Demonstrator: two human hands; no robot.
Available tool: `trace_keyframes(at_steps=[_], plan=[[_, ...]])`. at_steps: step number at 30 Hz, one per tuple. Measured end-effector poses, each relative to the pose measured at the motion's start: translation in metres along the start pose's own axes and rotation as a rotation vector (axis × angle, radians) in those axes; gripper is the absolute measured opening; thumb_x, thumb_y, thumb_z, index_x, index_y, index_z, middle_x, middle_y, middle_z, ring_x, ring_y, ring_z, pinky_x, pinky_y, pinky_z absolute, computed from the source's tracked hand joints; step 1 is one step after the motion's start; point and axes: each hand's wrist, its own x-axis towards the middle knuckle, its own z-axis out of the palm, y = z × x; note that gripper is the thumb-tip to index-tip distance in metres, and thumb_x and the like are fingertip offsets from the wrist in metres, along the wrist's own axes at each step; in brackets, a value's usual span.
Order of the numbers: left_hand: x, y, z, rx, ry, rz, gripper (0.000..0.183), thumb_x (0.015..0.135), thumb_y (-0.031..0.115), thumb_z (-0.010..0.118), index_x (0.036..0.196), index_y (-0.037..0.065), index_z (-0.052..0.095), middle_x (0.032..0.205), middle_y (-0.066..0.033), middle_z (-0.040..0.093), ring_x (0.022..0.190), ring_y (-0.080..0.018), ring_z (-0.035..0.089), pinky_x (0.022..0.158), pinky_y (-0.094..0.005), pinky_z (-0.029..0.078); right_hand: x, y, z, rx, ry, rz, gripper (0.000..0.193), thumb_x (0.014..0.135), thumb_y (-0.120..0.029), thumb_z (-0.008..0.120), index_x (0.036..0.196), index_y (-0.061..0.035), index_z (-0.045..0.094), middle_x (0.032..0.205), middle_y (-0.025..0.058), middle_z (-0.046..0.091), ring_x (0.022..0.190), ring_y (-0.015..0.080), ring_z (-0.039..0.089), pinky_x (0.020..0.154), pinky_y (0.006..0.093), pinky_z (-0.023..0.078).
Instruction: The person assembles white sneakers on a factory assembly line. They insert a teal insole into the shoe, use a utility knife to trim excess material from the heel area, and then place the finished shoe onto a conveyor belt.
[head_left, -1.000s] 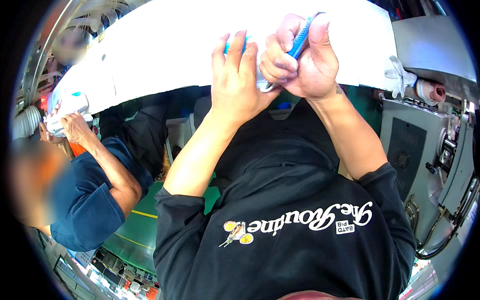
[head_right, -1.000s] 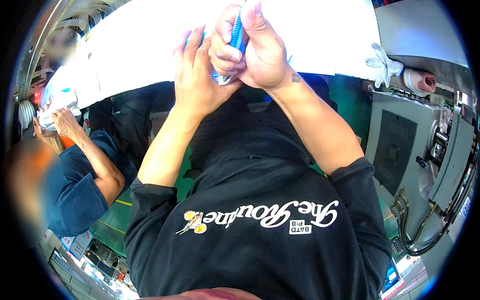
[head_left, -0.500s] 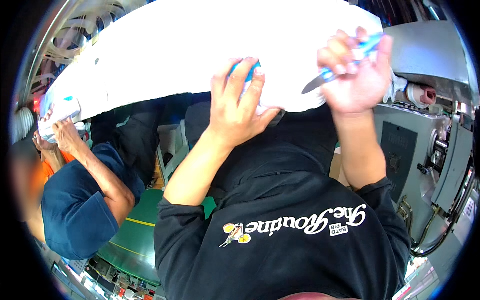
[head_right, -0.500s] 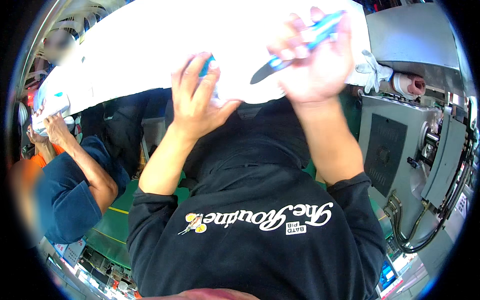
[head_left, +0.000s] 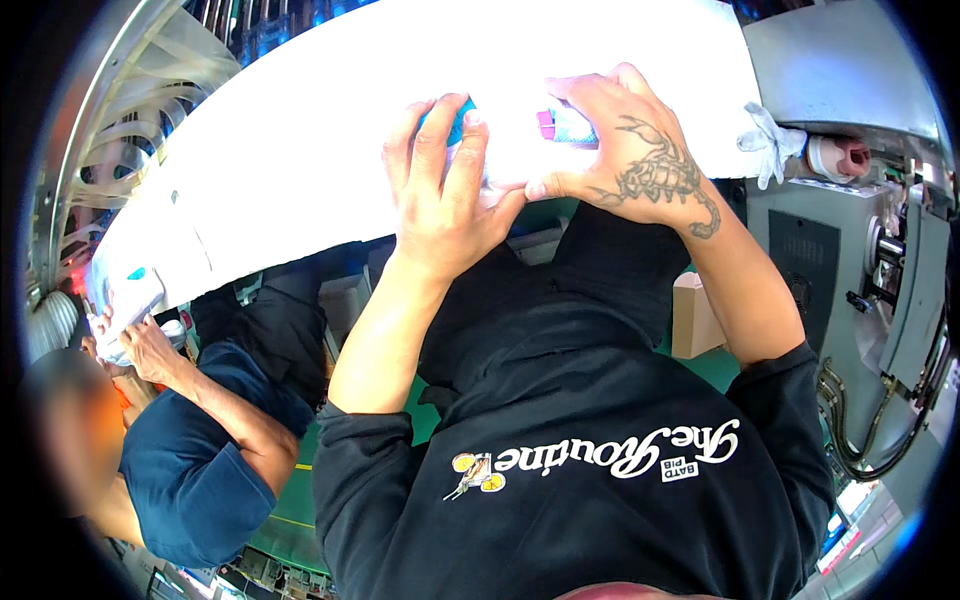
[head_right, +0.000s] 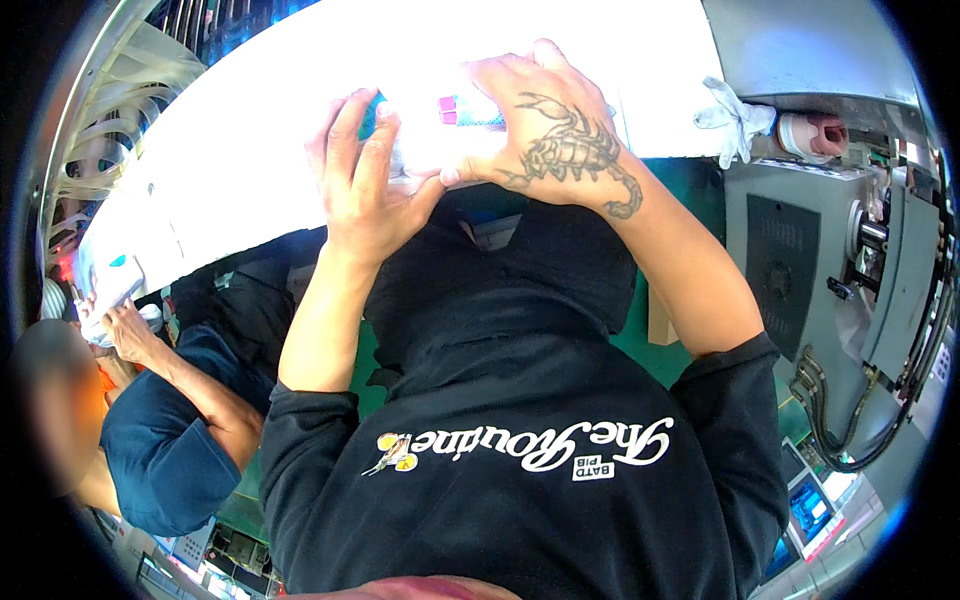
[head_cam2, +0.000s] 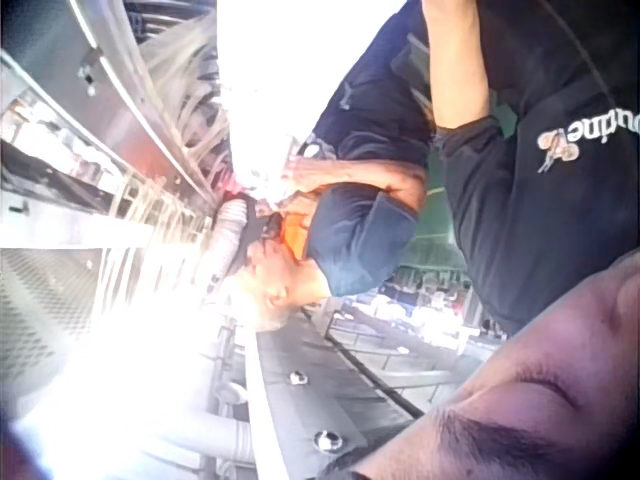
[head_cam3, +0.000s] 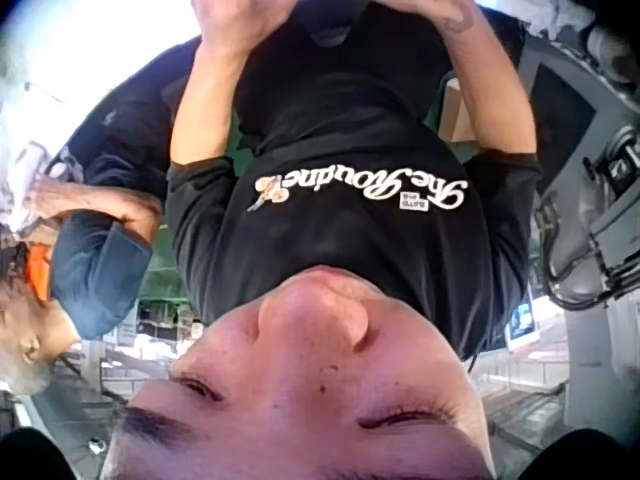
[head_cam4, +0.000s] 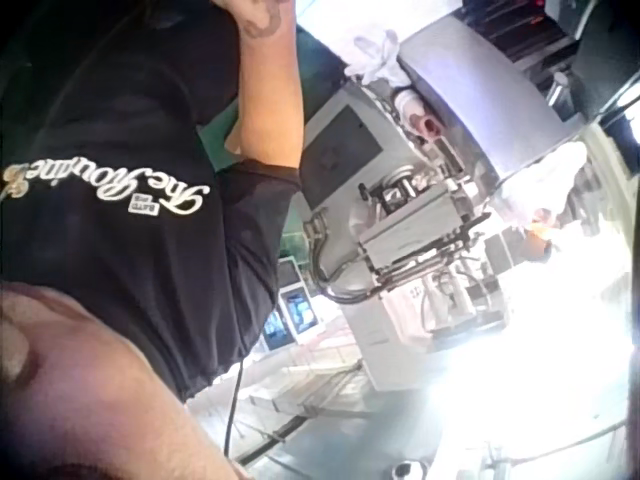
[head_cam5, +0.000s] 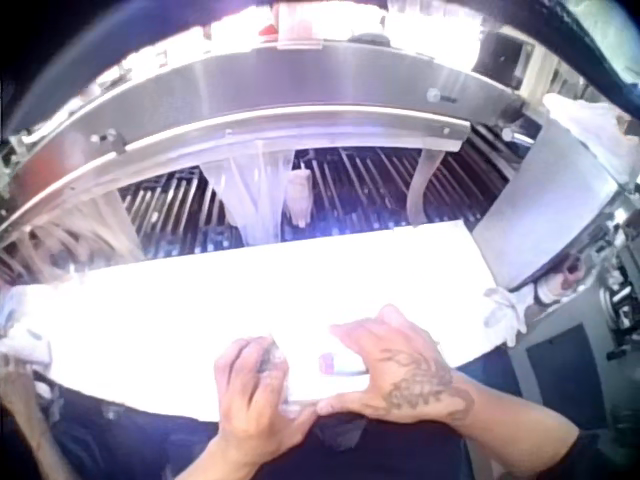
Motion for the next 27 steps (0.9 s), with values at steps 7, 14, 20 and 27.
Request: trace_keyframes(at_steps=[7, 14, 20, 27], plan=[[0.0, 0.004, 0.001, 0.004, -0.007, -0.022, 0.064, 0.07, 0.024, 0.099, 0.124, 0.002, 0.073, 0.146, -0.0204, 0.063, 0.138, -0.0406, 0.055, 0.109, -0.0511, 0.05, 0.002, -0.013, 0.001, -0.022, 0.013, 0.088, 0.095, 0.07, -0.077, 0.088, 0.135, -0.0106, 0.071, 0.123, 0.0122, 0.074, 0.114, 0.0294, 0.064, 0.096, 0.0475, 0.055], [0.0, -0.003, 0.001, -0.002, 0.009, -0.04, 0.064, 0.069, 0.021, 0.097, 0.124, 0.002, 0.072, 0.145, -0.0204, 0.064, 0.137, -0.0405, 0.056, 0.109, -0.0505, 0.05, 0.016, -0.022, 0.0, -0.113, -0.01, 0.064, 0.083, 0.08, -0.071, 0.083, 0.132, -0.0076, 0.071, 0.119, 0.0161, 0.073, 0.114, 0.0323, 0.063, 0.096, 0.0498, 0.052], [0.001, -0.001, 0.006, 0.002, 0.039, 0.006, 0.062, 0.068, 0.02, 0.096, 0.122, 0.002, 0.073, 0.146, -0.0211, 0.063, 0.135, -0.0411, 0.057, 0.108, -0.0513, 0.05, 0.01, -0.032, 0.011, -0.168, 0.022, 0.097, 0.08, 0.083, -0.072, 0.079, 0.126, -0.0043, 0.07, 0.114, 0.0176, 0.071, 0.112, 0.0331, 0.063, 0.096, 0.0501, 0.05], [0.003, -0.002, 0.006, 0.008, 0.067, 0.036, 0.057, 0.071, 0.016, 0.09, 0.123, 0.0, 0.071, 0.145, -0.021, 0.062, 0.133, -0.0442, 0.057, 0.11, -0.0536, 0.049, 0.006, -0.041, 0.017, -0.199, 0.147, 0.08, 0.077, 0.086, -0.069, 0.076, 0.122, -0.0004, 0.07, 0.113, 0.02, 0.072, 0.105, 0.0343, 0.065, 0.093, 0.05, 0.05]])
